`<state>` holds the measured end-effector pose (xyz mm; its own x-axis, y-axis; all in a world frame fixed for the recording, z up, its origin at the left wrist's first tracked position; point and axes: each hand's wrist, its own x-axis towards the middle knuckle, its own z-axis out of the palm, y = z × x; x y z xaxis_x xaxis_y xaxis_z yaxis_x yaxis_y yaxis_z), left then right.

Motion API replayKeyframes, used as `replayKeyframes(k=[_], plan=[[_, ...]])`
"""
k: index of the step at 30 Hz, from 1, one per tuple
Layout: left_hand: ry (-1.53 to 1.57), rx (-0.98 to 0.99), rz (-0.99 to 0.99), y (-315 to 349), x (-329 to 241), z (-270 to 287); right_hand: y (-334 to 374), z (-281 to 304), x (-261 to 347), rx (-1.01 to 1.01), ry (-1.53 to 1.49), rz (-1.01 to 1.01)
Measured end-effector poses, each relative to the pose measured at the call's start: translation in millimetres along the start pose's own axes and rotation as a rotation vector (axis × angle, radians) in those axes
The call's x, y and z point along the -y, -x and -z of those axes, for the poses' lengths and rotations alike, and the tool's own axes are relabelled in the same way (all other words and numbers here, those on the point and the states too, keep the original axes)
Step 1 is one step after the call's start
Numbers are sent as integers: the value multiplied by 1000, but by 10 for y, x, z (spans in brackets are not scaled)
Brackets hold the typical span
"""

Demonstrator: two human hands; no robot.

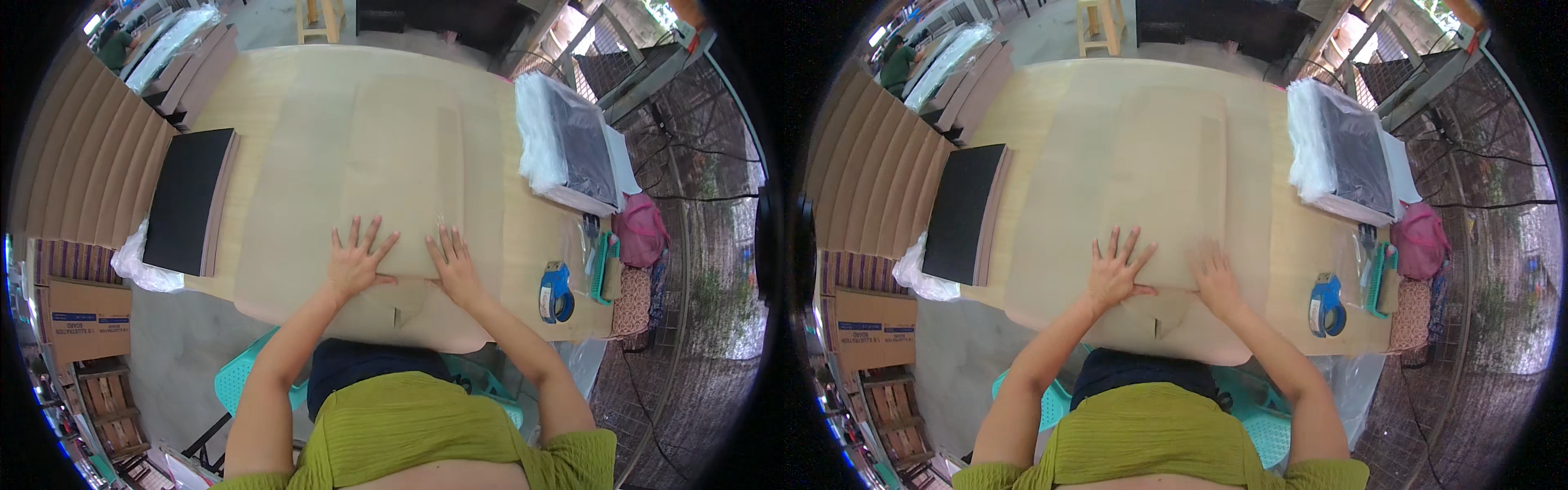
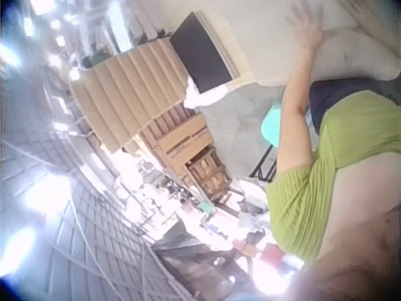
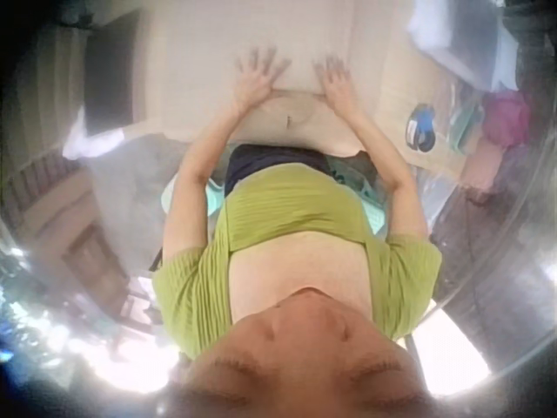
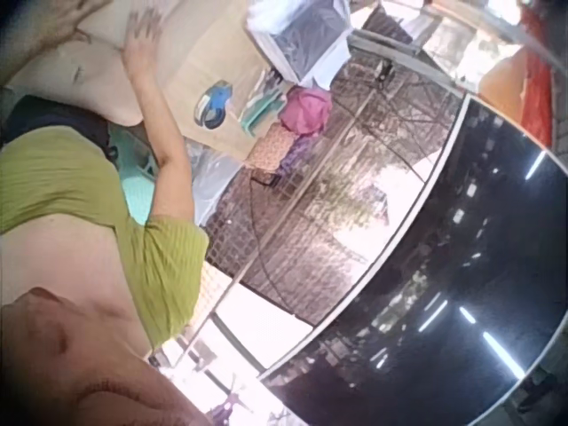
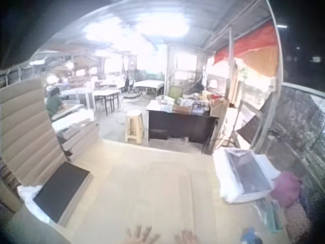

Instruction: The person wraps a flat black item in brown paper, secures the edges with tape using a dispenser, and places it into a clear plastic bag.

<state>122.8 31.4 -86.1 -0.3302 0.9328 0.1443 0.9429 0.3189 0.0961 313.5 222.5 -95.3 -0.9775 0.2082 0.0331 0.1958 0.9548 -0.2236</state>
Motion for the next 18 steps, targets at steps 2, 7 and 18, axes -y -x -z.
replayKeyframes(k=[2, 7, 18], plan=[[-6, -11, 0, 11, -2, -30, 30, -90, -9, -59, 35, 14], [-26, -45, 19, 68, 31, -92, -206, 177, 337, 91, 75, -51], [121, 21, 90, 191, 253, 41, -432, -39, 472, 25, 217, -62]])
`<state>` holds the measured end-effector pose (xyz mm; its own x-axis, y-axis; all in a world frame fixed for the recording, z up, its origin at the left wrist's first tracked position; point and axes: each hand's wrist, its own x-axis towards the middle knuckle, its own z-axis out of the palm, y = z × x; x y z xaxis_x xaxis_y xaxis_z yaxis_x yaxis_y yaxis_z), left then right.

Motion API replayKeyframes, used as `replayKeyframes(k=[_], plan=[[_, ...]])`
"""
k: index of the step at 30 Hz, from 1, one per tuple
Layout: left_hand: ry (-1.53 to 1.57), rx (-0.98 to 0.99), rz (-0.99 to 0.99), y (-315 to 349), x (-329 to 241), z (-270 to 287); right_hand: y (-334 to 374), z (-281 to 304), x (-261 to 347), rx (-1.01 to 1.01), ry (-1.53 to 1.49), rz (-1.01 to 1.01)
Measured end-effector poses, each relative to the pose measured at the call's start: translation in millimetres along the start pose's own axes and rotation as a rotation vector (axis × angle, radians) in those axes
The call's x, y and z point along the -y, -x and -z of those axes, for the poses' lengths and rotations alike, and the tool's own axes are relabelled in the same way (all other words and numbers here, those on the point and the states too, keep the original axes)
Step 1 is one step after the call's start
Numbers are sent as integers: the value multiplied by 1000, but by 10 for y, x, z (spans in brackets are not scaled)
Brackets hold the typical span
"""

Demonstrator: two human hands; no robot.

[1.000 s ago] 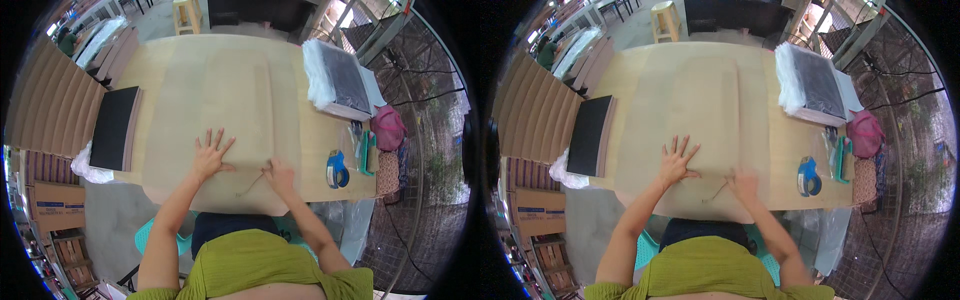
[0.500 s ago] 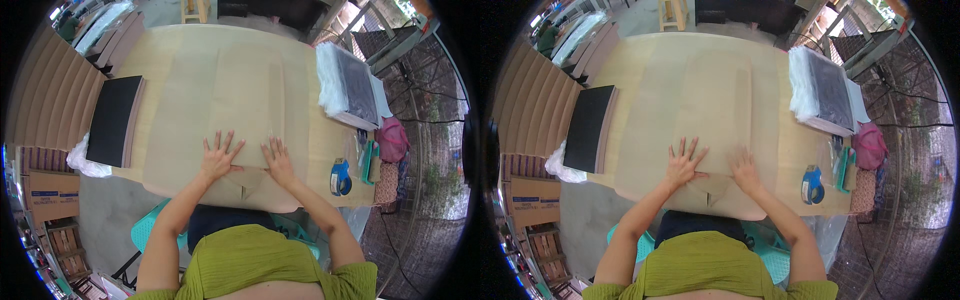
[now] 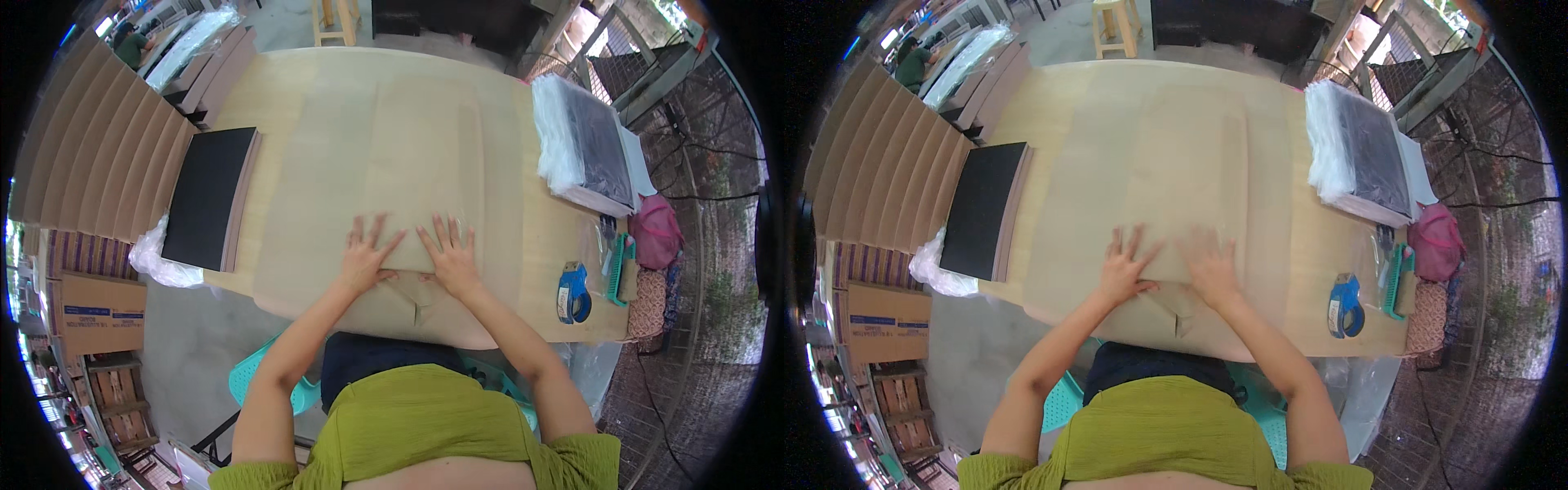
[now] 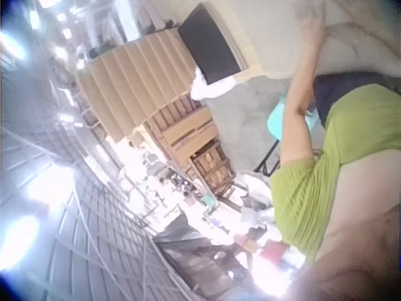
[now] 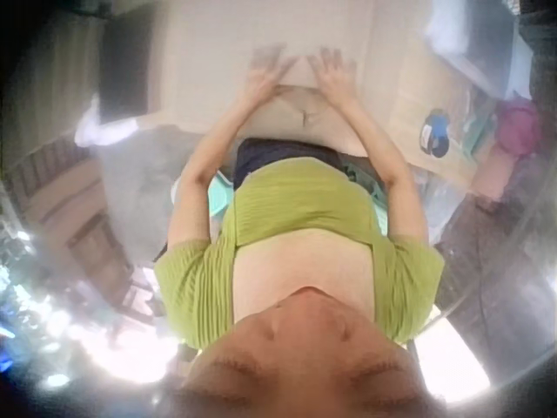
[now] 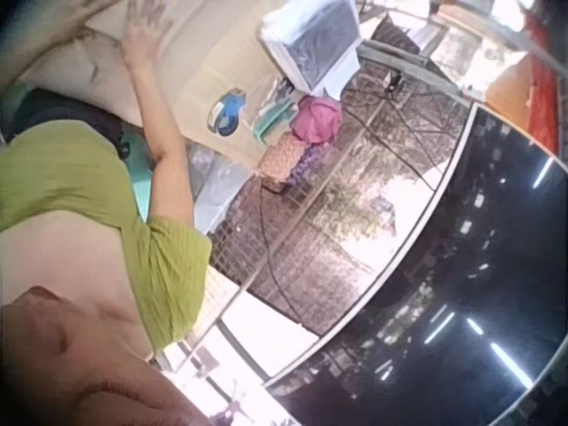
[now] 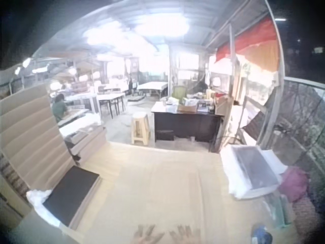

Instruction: The person wraps a flat black item in brown paper, secures the edges with tape using a dispenser, and places it into a clear plastic bag.

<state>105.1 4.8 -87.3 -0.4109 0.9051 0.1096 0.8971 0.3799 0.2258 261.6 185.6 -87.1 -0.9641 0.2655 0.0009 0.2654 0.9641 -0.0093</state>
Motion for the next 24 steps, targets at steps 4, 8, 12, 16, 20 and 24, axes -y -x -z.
replayKeyframes(k=[4, 8, 12, 16, 20, 24], plan=[[302, 86, 88, 51, 98, 17, -25, 103, 43, 39, -32, 5], [325, 27, 29, 31, 105, 4, 5, 41, 17, 20, -44, -13], [295, 78, 58, -10, 62, 54, 0, 39, 7, 15, -66, -21], [101, 67, 36, 8, 79, 45, -5, 61, 19, 7, -91, -8], [75, 25, 2, 35, 137, 19, -55, 101, 140, 70, -40, -46], [-78, -62, -103, 135, 86, -28, -30, -1, 212, 50, -42, -104]])
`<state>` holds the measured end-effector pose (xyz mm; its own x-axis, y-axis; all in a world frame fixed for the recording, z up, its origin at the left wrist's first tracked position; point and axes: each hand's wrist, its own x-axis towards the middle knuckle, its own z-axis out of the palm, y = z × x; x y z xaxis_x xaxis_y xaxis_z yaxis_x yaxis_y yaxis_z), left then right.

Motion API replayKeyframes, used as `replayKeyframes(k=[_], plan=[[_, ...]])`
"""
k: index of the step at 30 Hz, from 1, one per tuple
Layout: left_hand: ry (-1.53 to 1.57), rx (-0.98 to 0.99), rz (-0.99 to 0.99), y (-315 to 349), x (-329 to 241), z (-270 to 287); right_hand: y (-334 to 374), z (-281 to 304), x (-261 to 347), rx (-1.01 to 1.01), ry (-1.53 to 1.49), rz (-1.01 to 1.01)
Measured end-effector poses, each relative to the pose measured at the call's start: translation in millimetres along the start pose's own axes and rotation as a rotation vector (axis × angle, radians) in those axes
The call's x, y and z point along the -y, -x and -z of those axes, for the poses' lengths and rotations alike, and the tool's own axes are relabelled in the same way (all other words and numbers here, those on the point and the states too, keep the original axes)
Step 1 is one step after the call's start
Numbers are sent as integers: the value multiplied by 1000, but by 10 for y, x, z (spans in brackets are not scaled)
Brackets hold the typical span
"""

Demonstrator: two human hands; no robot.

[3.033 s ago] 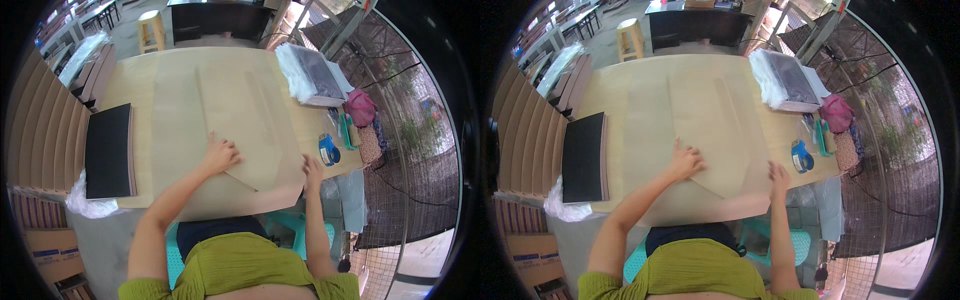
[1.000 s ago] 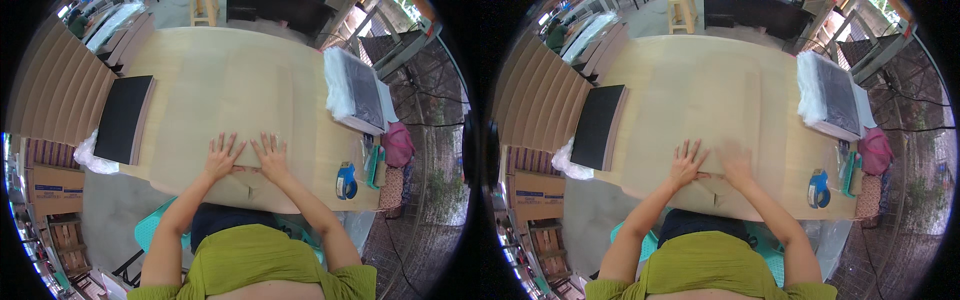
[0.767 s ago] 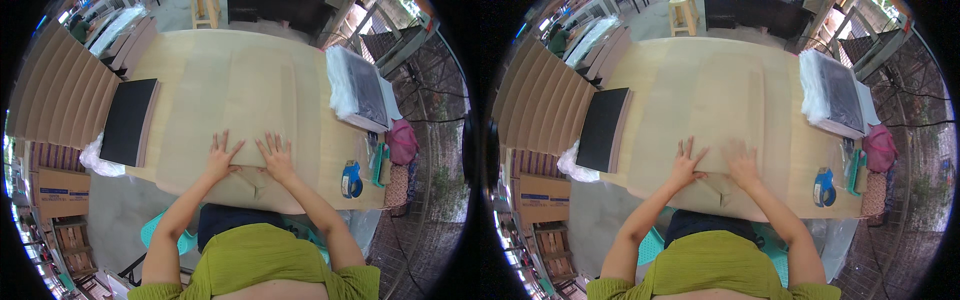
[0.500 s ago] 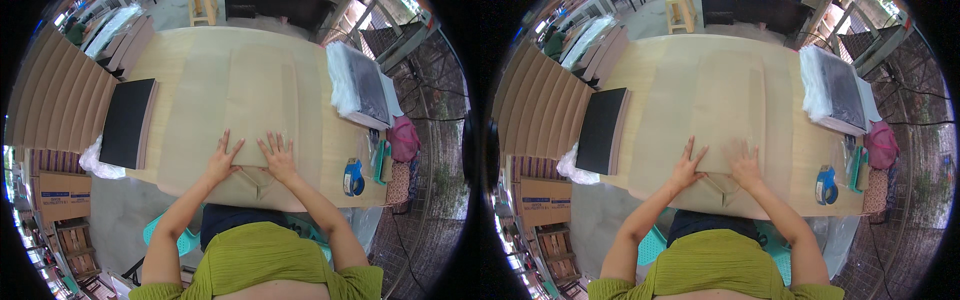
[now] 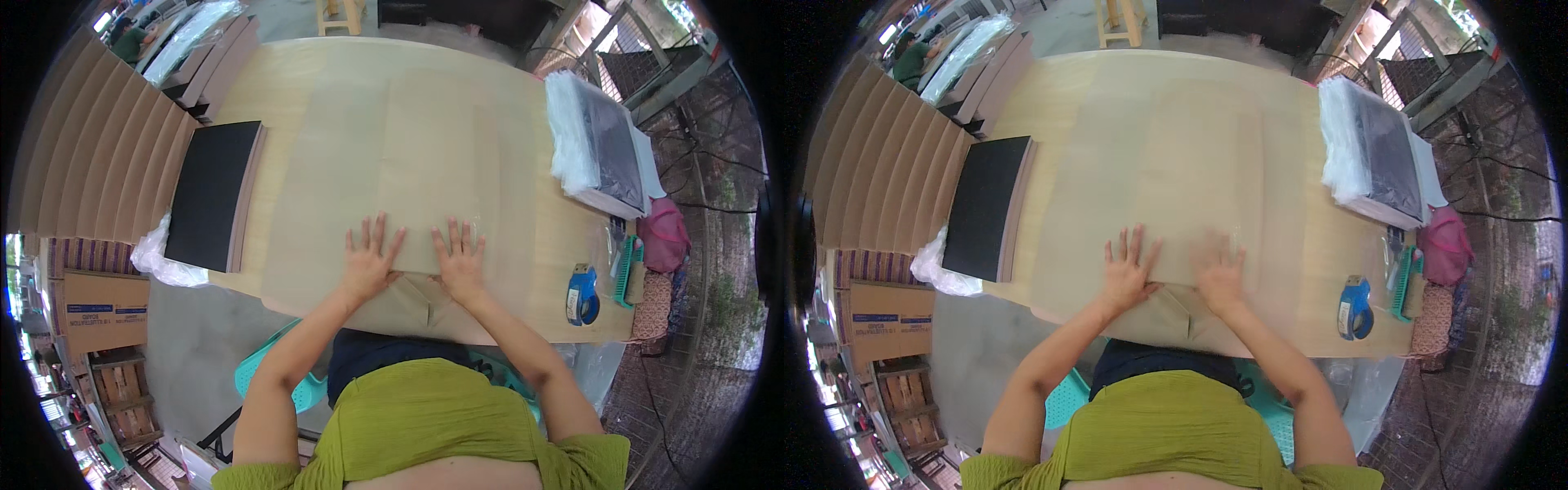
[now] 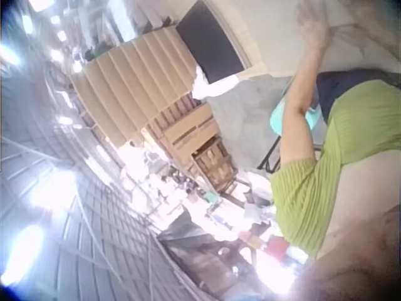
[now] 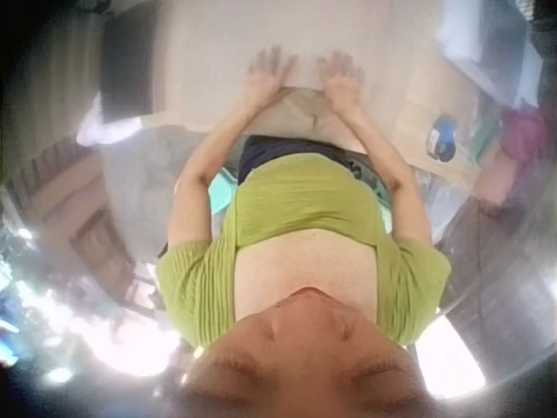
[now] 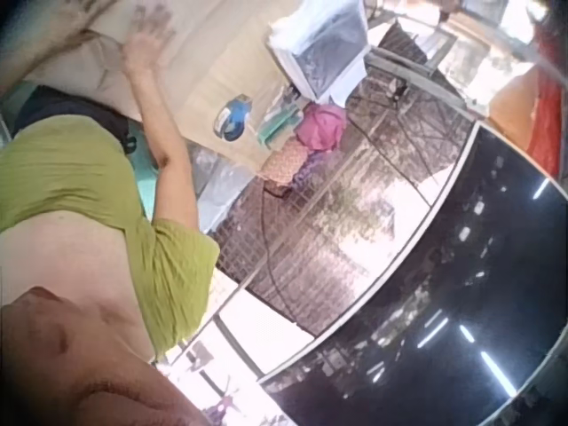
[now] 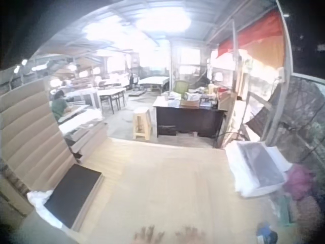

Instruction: The person wraps a flat black item in brown paper, secures the edges with tape using a dispenser, and places it into a clear plastic bag.

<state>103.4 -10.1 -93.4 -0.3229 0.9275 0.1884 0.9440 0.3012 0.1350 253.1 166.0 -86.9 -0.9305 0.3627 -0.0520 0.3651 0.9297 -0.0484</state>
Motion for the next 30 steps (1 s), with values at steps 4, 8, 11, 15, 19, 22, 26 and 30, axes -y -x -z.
replayKeyframes(k=[4, 8, 11, 15, 19, 22, 26, 30], plan=[[346, 96, -543, 609, -120, -295, 14, -101, -31, -1, -16, 12], [375, 417, -319, 420, -47, -285, 71, -73, -48, -85, -38, -19], [309, 432, -354, 382, -24, -281, 294, -77, -99, -179, -149, -261], [264, 440, -376, 374, -59, -182, 723, -308, -343, -248, -496, -680], [255, 356, -370, 416, -110, -253, 698, -447, -363, -162, -517, -843], [277, 341, -338, 428, -154, -170, 653, -513, -414, -84, -523, -887], [277, 346, -292, 453, -196, -115, 766, -609, -374, -247, -460, -822], [272, 295, -278, 404, -216, -86, 1377, -751, -445, -293, -474, -319]])
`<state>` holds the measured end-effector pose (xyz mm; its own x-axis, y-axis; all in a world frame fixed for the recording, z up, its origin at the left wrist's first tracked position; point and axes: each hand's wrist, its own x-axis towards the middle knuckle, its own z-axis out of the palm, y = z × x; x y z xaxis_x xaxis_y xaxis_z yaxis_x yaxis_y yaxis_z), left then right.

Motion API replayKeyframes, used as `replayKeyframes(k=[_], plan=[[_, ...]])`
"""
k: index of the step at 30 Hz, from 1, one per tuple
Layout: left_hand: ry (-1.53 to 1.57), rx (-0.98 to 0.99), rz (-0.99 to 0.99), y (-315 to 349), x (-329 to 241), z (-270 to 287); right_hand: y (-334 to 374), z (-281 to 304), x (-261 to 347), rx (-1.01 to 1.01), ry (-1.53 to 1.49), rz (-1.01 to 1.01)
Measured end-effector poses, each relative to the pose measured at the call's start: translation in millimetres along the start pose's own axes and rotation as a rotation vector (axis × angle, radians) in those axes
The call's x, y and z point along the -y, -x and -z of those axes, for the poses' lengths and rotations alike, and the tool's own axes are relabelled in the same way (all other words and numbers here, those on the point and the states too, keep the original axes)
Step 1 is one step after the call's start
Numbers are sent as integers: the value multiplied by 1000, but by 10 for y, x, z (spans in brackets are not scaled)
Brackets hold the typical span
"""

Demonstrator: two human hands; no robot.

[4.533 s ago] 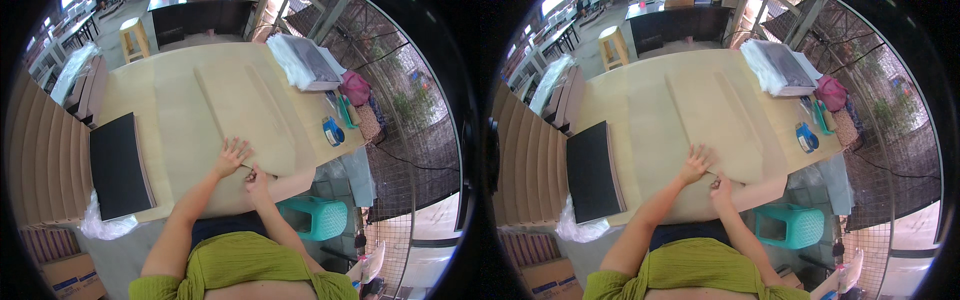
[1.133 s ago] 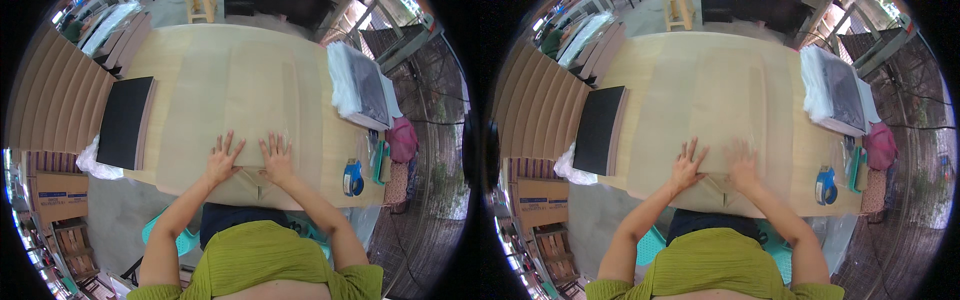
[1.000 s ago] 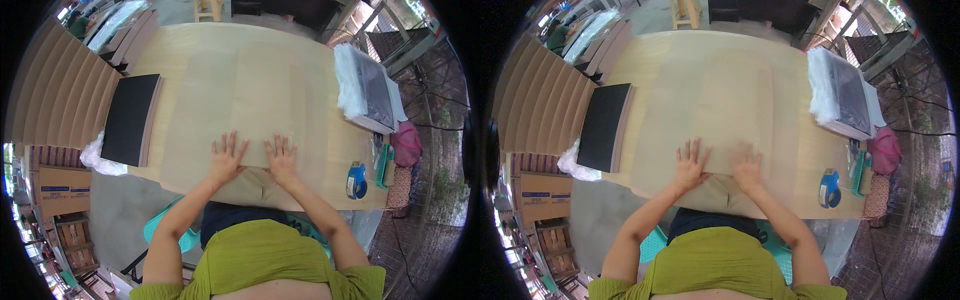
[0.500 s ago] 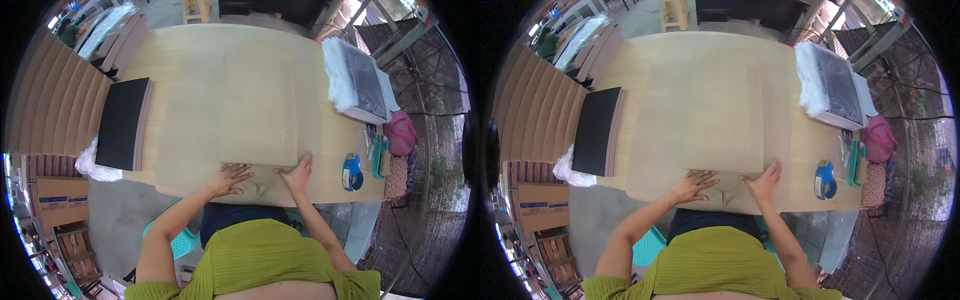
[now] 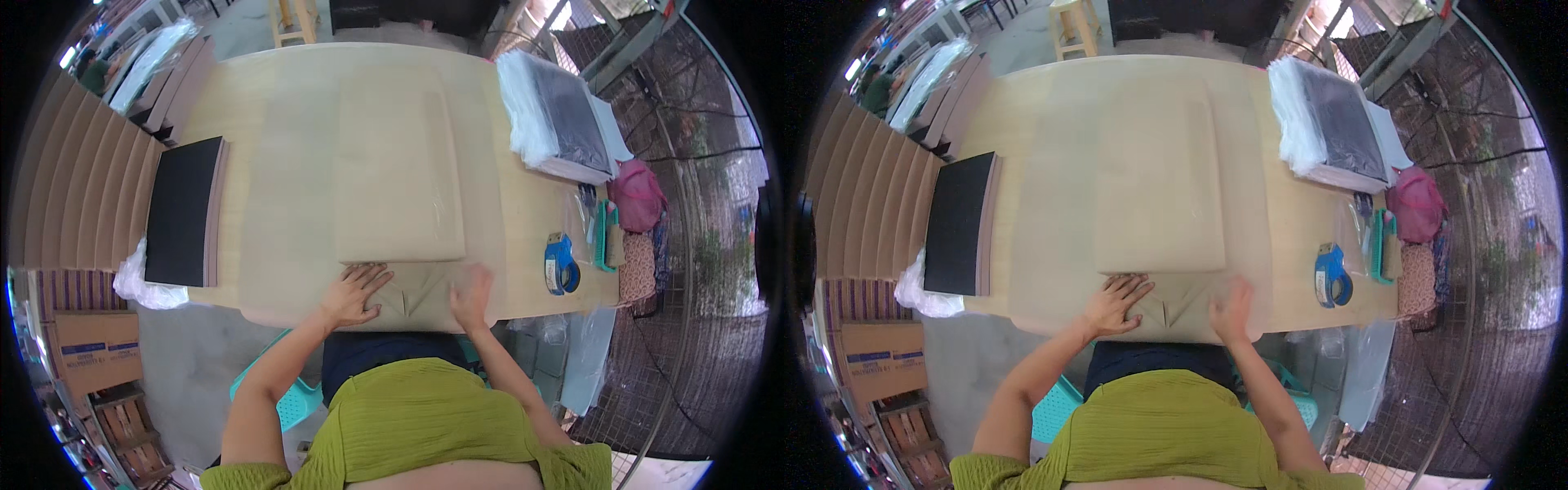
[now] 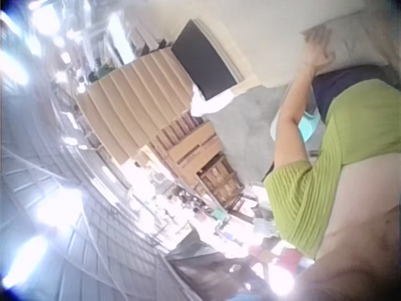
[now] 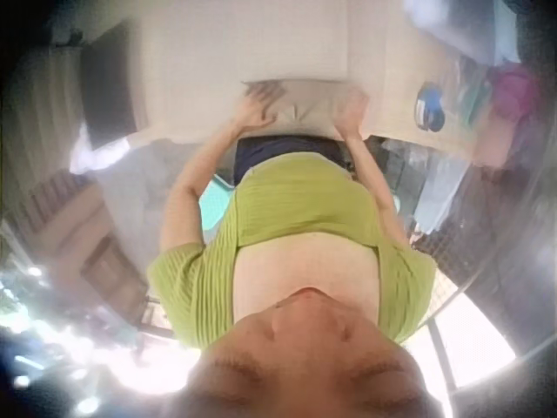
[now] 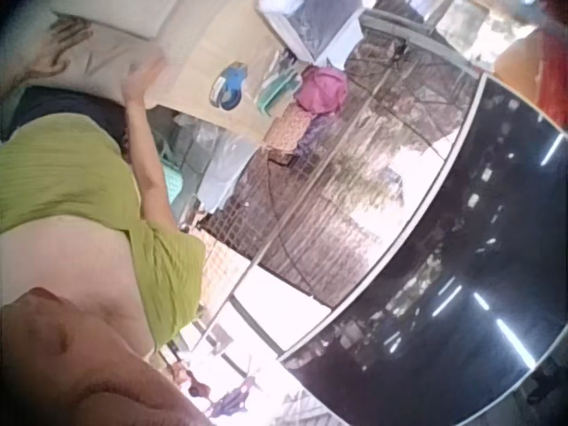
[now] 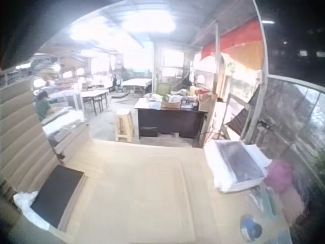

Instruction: The person wraps a flat black item in brown paper, secures the edges with tape using a dispenser, and places it into a clear plastic bag.

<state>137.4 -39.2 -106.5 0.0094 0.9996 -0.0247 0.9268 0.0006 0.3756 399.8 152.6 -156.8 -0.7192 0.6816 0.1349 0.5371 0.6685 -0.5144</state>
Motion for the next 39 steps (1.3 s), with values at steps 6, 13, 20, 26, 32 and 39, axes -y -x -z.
replayKeyframes(k=[6, 13, 20, 26, 32, 39], plan=[[32, -48, 48, 22, -65, -10, -256, 114, 455, 217, 96, 472], [-11, -134, 78, -20, -152, -126, -290, 46, 429, 155, 66, 468], [10, -253, 47, 16, -142, -116, -358, 122, 462, 114, 134, 527], [127, -221, 324, -232, -230, -11, -366, -43, 357, 55, 1, 324], [117, -107, 387, -310, -103, 192, -457, 227, 776, -120, 52, 391], [242, -486, 325, -85, -246, 162, -741, -76, 579, -124, -241, 352]])
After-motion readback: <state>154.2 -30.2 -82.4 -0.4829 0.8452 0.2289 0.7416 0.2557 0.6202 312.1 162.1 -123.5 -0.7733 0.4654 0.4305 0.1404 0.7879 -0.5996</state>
